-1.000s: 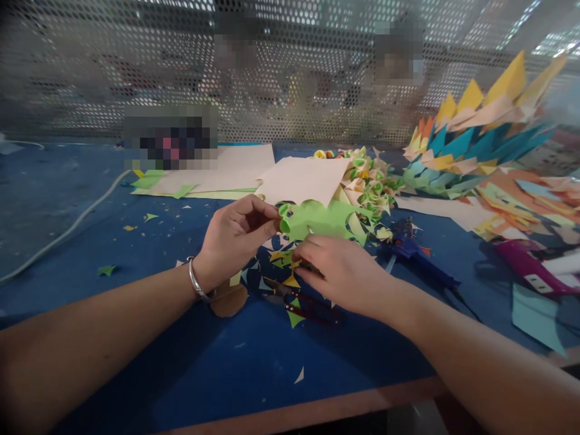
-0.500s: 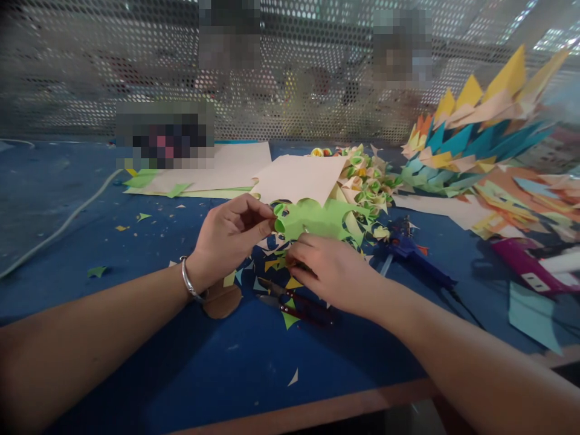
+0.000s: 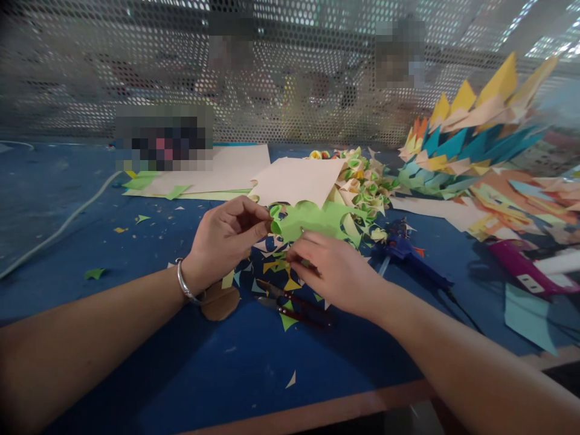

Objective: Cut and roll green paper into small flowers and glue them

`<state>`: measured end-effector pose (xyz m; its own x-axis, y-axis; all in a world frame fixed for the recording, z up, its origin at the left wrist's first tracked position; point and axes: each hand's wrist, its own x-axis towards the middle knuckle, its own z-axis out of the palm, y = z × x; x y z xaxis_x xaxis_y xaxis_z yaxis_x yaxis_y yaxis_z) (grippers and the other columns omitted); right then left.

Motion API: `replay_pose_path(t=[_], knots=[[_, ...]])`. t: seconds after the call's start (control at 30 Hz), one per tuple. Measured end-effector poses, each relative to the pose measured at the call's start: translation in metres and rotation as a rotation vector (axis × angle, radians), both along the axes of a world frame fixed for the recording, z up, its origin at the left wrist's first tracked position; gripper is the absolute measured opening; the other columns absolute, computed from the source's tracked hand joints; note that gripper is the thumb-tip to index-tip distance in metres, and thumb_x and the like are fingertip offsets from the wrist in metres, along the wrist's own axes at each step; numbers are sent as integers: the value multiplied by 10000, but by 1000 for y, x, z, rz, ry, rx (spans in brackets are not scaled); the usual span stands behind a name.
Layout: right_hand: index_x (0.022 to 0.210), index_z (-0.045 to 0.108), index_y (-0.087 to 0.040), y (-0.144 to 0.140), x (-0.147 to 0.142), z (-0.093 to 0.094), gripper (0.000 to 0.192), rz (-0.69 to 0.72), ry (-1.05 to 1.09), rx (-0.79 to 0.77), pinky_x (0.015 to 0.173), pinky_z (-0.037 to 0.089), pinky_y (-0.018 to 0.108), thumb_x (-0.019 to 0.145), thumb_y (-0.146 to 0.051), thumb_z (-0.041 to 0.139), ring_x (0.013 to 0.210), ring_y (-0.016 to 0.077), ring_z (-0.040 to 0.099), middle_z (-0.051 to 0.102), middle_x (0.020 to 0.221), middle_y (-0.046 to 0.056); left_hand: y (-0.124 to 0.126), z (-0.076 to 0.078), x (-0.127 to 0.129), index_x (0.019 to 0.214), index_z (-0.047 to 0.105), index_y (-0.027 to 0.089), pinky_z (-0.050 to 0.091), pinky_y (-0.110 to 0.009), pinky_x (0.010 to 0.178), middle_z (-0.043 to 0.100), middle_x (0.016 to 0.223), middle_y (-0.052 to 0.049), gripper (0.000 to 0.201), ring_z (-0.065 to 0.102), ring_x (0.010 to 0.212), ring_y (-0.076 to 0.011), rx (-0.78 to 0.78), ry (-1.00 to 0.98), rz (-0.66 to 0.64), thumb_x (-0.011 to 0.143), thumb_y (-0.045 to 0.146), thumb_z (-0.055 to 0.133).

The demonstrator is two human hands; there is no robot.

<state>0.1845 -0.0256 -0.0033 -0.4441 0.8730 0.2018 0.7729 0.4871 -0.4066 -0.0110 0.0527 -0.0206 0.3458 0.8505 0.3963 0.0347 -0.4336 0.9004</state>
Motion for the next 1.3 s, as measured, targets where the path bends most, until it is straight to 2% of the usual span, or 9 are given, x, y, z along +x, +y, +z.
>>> replay_pose_path(t=[0.13, 0.27, 0.43, 0.7, 1.07, 1.3], knots=[[891, 642, -176, -2, 6, 7, 109, -46, 93, 170, 622, 459, 256, 951, -154, 554, 663, 118, 569, 617, 835, 31, -4, 5, -1, 796, 625, 178, 516, -233, 613, 712, 790, -28, 48, 623, 679, -106, -10, 19, -19, 785, 174, 671], [899, 644, -188, -2, 9, 9, 75, -86, 197, 385, 599, 475, 241, 915, -126, 606, 693, 120, 600, 644, 844, 33, -8, 4, 1, 771, 635, 175, 532, -233, 614, 701, 779, -26, 31, 630, 669, -107, -43, 17, -84, 771, 185, 665], [899, 643, -185, -3, 7, 10, 79, -104, 190, 521, 629, 506, 249, 907, -109, 623, 717, 124, 625, 672, 865, 48, -12, 0, 4, 750, 646, 179, 551, -248, 645, 700, 804, -32, 34, 639, 698, -118, -40, 21, -135, 763, 192, 674], [917, 648, -189, -3, 4, 10, 100, -81, 188, 547, 668, 530, 273, 899, -92, 630, 765, 140, 659, 687, 872, 49, -12, 0, 3, 736, 645, 175, 508, -237, 602, 681, 766, -23, 67, 601, 667, -106, 14, 71, -169, 794, 199, 669], [938, 650, -204, -5, 3, 9, 109, -59, 162, 578, 686, 545, 275, 902, -101, 640, 794, 147, 669, 690, 887, 39, -15, 2, 1, 746, 654, 182, 496, -231, 631, 694, 791, -5, 79, 619, 697, -98, 85, 112, -172, 805, 133, 671], [946, 656, -195, -4, 2, 7, 97, -51, 209, 517, 651, 547, 258, 904, -109, 639, 767, 138, 666, 678, 900, 48, -14, 0, 2, 754, 656, 185, 505, -236, 648, 695, 800, -5, 75, 628, 716, -104, 76, 106, -174, 806, 135, 677]])
